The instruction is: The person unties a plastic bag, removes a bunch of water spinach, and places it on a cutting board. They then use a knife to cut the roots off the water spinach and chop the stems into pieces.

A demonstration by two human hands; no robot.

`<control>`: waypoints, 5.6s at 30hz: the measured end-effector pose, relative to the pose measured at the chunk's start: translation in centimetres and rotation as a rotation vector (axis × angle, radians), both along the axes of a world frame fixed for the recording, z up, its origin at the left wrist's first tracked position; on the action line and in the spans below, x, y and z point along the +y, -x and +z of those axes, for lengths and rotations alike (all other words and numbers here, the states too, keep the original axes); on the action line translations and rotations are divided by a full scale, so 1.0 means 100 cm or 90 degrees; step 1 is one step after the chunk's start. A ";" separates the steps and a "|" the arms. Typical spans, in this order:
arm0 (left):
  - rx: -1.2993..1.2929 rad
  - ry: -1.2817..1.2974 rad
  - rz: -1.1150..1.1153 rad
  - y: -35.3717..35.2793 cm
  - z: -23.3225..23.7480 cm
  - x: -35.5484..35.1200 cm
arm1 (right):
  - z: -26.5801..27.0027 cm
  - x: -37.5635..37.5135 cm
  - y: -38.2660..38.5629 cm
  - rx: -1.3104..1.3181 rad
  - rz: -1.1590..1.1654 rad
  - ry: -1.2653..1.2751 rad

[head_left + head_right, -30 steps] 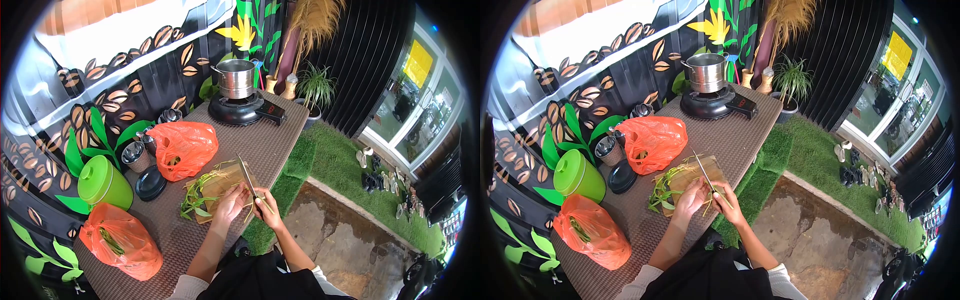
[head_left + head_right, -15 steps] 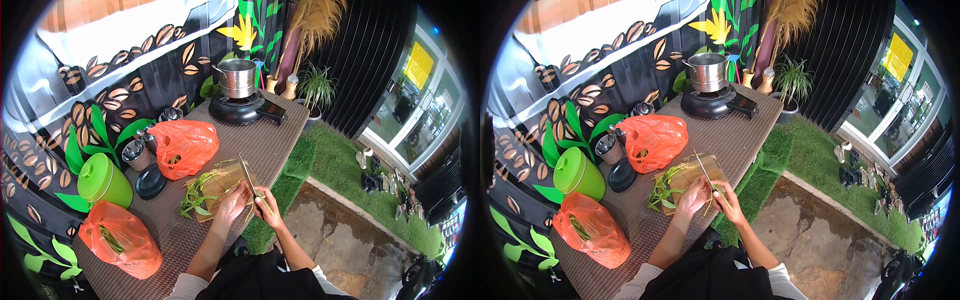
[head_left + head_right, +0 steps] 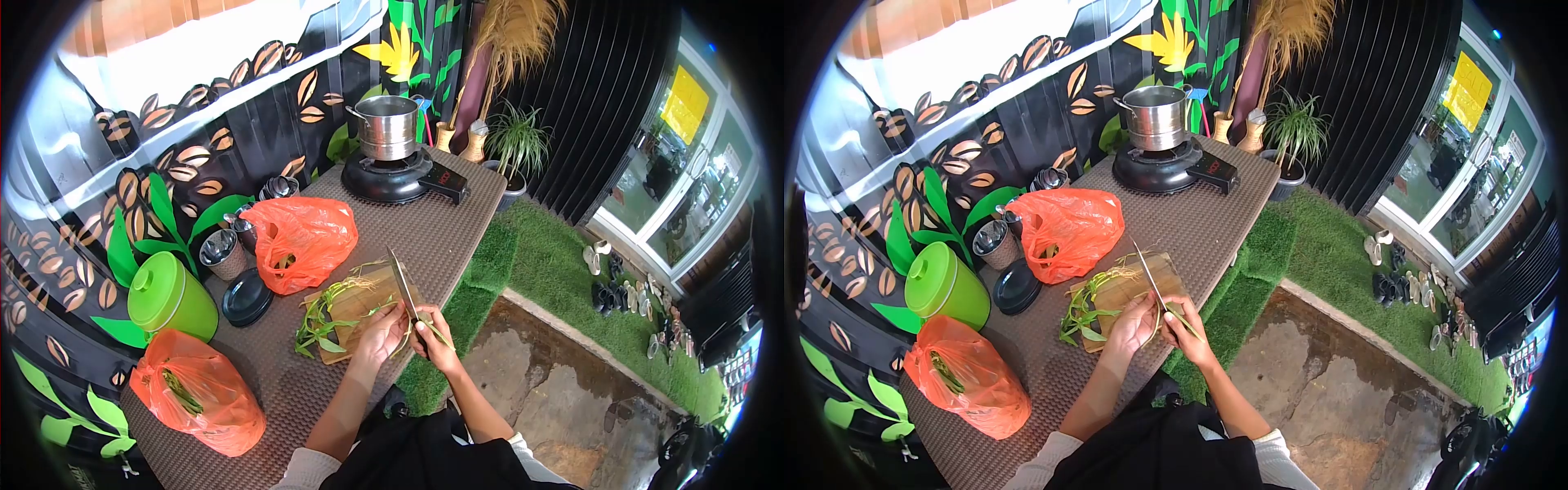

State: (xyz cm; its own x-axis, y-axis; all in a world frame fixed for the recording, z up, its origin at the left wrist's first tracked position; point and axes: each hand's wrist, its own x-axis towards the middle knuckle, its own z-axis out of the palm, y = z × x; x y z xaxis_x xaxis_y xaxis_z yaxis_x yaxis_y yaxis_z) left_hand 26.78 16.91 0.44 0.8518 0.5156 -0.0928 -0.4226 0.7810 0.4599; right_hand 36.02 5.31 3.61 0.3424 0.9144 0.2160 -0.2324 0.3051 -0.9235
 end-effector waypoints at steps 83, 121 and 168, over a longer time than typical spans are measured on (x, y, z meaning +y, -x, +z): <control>0.096 -0.110 0.179 0.005 0.015 0.004 | -0.002 0.012 0.003 0.026 0.023 0.041; 0.084 -0.068 0.160 0.012 0.001 0.017 | -0.008 0.029 0.003 0.018 0.050 0.062; 0.091 -0.129 0.171 0.018 -0.015 0.030 | -0.010 0.049 0.012 -0.070 0.019 0.061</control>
